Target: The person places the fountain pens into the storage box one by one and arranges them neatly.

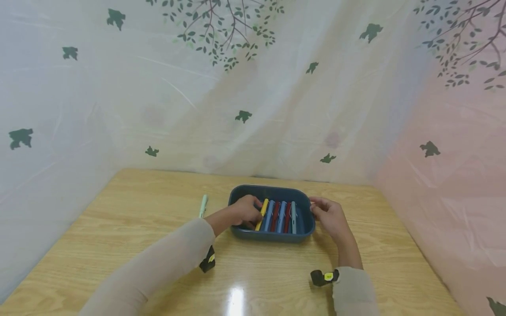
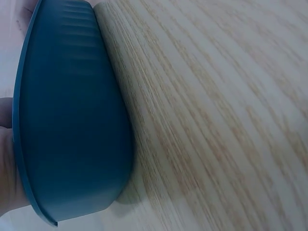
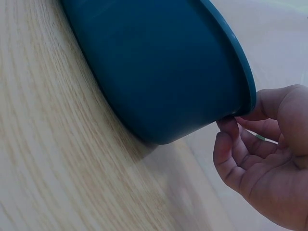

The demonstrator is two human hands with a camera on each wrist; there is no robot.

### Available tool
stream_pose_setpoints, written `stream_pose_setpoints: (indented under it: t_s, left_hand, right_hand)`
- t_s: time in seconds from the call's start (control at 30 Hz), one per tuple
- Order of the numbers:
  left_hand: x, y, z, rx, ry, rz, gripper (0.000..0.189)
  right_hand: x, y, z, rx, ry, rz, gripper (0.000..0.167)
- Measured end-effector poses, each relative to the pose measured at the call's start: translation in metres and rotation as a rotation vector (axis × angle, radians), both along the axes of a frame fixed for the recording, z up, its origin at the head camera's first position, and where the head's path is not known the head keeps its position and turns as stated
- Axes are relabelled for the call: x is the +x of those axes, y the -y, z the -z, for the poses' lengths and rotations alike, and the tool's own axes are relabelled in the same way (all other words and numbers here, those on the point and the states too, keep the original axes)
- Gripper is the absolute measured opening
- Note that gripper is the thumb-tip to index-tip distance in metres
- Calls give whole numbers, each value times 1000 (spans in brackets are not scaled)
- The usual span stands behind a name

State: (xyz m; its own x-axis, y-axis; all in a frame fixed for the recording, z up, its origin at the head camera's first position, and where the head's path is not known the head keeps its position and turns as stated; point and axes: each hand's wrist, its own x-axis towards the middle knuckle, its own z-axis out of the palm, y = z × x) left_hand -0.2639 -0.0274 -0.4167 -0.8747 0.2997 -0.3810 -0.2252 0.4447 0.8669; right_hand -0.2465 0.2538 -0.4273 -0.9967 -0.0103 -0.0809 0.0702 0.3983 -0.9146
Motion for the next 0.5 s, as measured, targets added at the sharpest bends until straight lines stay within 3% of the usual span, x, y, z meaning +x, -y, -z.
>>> stream_pose_setpoints:
  t_s: [0.3, 0.5]
  left_hand:
    - [0, -1, 0, -95, -60, 21, 47]
    - [-1, -2, -1, -125, -44, 13, 47]
  right_hand:
    - [0, 0, -1, 4, 3, 3, 35]
    - [-1, 0, 0, -1, -7, 1, 34]
